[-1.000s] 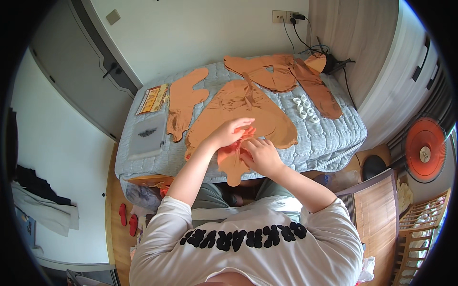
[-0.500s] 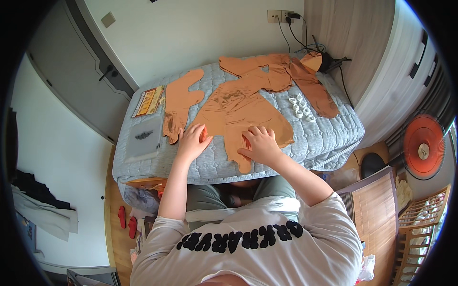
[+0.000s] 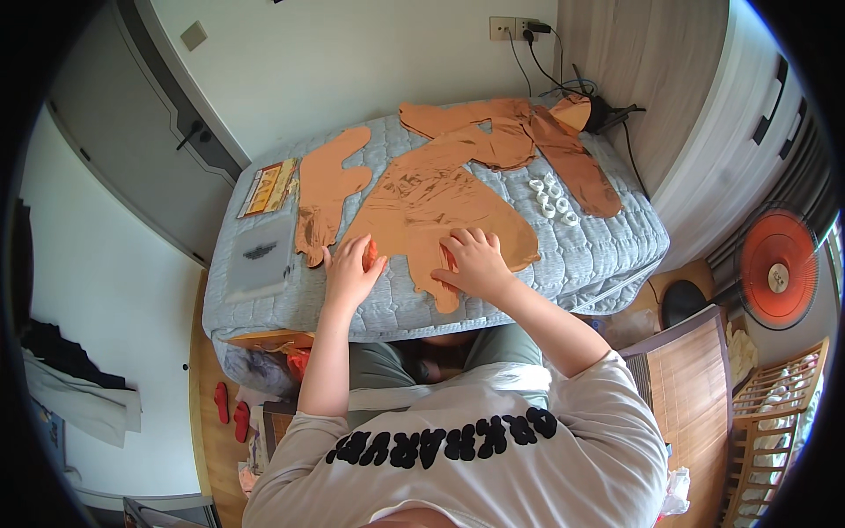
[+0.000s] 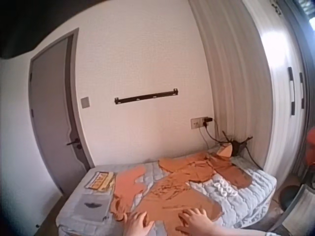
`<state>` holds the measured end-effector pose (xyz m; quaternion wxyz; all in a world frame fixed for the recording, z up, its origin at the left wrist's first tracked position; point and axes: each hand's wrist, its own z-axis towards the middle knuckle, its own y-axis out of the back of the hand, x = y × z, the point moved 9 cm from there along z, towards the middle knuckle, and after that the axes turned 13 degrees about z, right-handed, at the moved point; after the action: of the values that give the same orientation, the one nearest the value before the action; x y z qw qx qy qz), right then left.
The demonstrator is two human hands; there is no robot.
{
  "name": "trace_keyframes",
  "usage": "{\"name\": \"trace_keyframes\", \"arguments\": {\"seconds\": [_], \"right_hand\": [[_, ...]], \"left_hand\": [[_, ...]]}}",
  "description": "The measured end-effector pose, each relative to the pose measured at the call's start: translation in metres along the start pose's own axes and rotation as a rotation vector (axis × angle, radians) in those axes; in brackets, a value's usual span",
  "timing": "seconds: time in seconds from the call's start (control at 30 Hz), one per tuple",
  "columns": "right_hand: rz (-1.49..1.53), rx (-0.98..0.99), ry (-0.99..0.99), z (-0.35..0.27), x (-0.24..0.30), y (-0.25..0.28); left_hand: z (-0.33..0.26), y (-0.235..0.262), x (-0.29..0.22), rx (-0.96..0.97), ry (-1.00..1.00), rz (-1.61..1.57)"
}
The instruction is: The person picks up a deflated foil balloon from a bed and folds it by hand into a small square. They then repeat the process, folding a second and third foil balloon.
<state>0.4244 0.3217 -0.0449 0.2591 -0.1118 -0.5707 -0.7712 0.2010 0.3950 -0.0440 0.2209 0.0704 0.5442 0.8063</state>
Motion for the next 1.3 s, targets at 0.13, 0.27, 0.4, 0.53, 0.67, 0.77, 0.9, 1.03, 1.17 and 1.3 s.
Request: {"name": "trace_keyframes", "arguments": {"seconds": [0.13, 0.27, 0.4, 0.53, 0.67, 0.77, 0.9, 1.03, 1.17, 1.3], "right_hand": [[0.007, 0.026, -0.042, 0.002, -0.002, 0.000], [0.019, 0.017, -0.038, 0.001, -0.002, 0.000], [0.024, 0.029, -0.036, 0.003, 0.001, -0.001], [0.025, -0.019, -0.003, 0.003, 0.001, -0.001], [0.025, -0.053, 0.013, -0.001, 0.002, 0.008], [0.035, -0.111, -0.006, -0.012, -0.007, 0.038], [0.086, -0.426, 0.013, -0.049, -0.081, 0.129], [-0.024, -0.448, -0.096, -0.094, -0.169, 0.193], [-0.057, -0.376, 0.089, -0.100, -0.204, 0.215], [0.046, -0.195, -0.116, -0.085, -0.246, 0.209]], "left_hand": [[-0.001, -0.004, 0.003, 0.069, 0.034, 0.001], [-0.002, -0.006, 0.005, 0.097, 0.035, 0.002], [-0.003, -0.003, 0.007, 0.018, 0.009, -0.024], [-0.004, -0.003, 0.010, 0.011, 0.034, -0.070], [-0.003, 0.004, 0.009, -0.013, 0.040, -0.117], [-0.001, 0.015, -0.006, -0.039, -0.005, -0.143], [0.007, 0.033, -0.050, -0.077, -0.130, -0.233], [0.028, 0.041, -0.117, -0.029, -0.284, -0.354], [0.067, 0.033, -0.226, 0.063, -0.594, -0.416], [0.107, -0.019, -0.319, 0.271, -0.763, -0.556]]}}
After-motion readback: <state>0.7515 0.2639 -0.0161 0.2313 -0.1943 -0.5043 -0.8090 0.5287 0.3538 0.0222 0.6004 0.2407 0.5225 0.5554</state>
